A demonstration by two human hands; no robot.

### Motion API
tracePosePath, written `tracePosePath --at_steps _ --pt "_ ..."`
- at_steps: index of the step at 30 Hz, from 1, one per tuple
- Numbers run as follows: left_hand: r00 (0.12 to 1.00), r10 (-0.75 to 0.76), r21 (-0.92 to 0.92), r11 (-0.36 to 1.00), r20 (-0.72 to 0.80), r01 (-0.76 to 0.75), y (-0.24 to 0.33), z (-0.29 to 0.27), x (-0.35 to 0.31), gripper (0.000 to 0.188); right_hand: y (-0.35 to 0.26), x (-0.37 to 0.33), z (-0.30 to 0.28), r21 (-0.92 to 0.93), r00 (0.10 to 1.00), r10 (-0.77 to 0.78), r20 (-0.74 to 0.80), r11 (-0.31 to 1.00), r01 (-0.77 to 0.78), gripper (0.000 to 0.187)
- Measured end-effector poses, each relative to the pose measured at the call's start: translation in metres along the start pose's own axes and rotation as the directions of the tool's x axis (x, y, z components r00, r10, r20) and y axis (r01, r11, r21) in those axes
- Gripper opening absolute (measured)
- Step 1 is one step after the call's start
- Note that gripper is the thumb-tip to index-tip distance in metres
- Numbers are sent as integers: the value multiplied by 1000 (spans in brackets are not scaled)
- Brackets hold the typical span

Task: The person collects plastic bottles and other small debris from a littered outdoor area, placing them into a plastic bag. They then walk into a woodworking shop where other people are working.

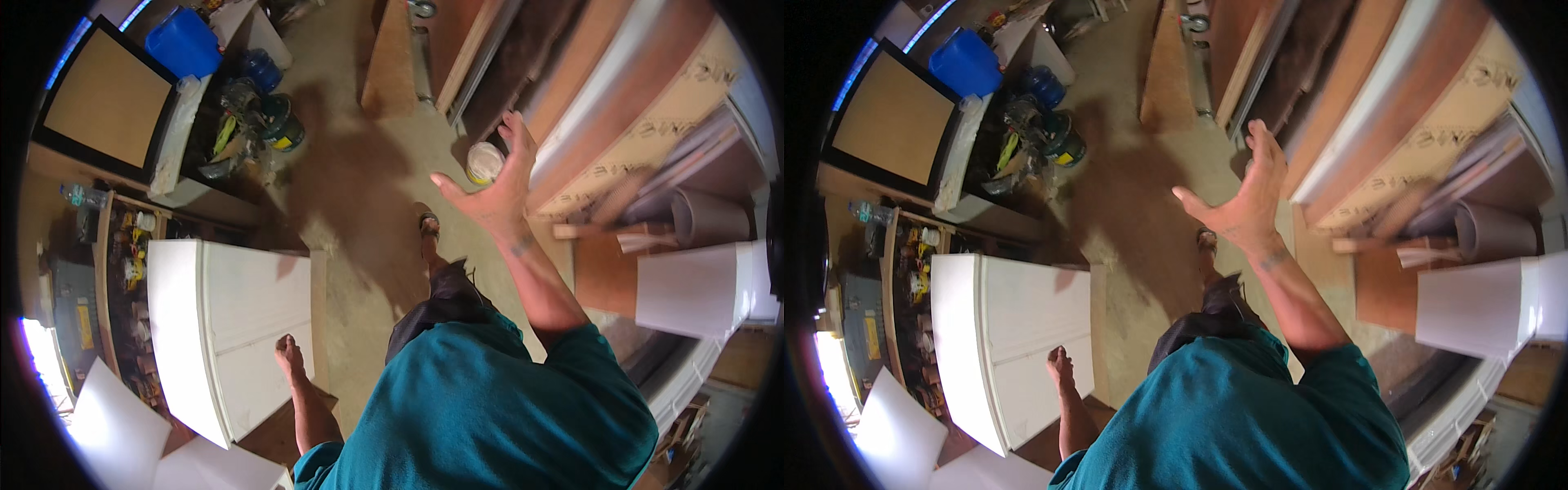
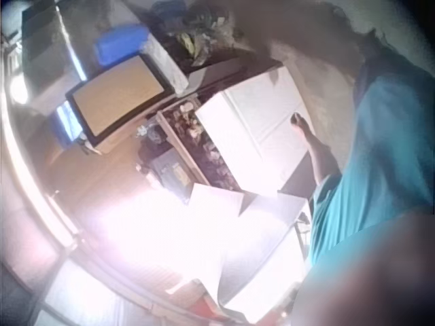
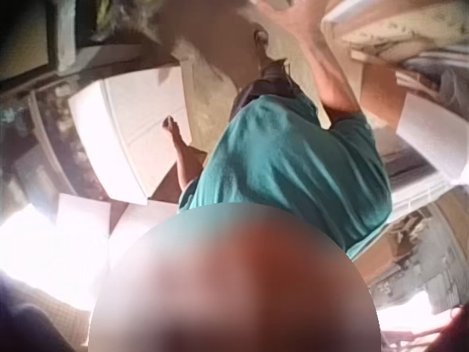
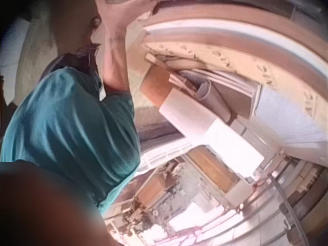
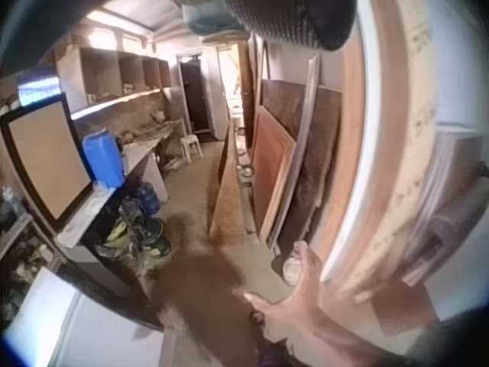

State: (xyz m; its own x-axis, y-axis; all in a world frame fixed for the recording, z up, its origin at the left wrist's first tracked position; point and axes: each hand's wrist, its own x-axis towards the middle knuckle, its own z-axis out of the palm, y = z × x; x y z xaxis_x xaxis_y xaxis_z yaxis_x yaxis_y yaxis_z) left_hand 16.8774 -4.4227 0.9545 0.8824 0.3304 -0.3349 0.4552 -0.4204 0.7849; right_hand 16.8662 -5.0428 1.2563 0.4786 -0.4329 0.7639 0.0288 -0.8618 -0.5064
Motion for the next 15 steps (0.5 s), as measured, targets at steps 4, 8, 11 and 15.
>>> tracePosePath --at_steps 4,8,11,15 --pt "997 66 104 993 -40 -62 89 79 80 19 56 61 127 121 988 92 121 987 -107 95" --pt "984 173 251 951 47 -179 163 153 88 17 92 141 251 213 824 131 551 933 -291 28" --pt "994 76 194 979 -76 -60 227 183 89 20 93 195 337 341 829 55 557 894 -289 26" --pt "958 40 171 985 -284 9 306 216 164 21 104 259 471 351 838 53 543 892 -284 57"
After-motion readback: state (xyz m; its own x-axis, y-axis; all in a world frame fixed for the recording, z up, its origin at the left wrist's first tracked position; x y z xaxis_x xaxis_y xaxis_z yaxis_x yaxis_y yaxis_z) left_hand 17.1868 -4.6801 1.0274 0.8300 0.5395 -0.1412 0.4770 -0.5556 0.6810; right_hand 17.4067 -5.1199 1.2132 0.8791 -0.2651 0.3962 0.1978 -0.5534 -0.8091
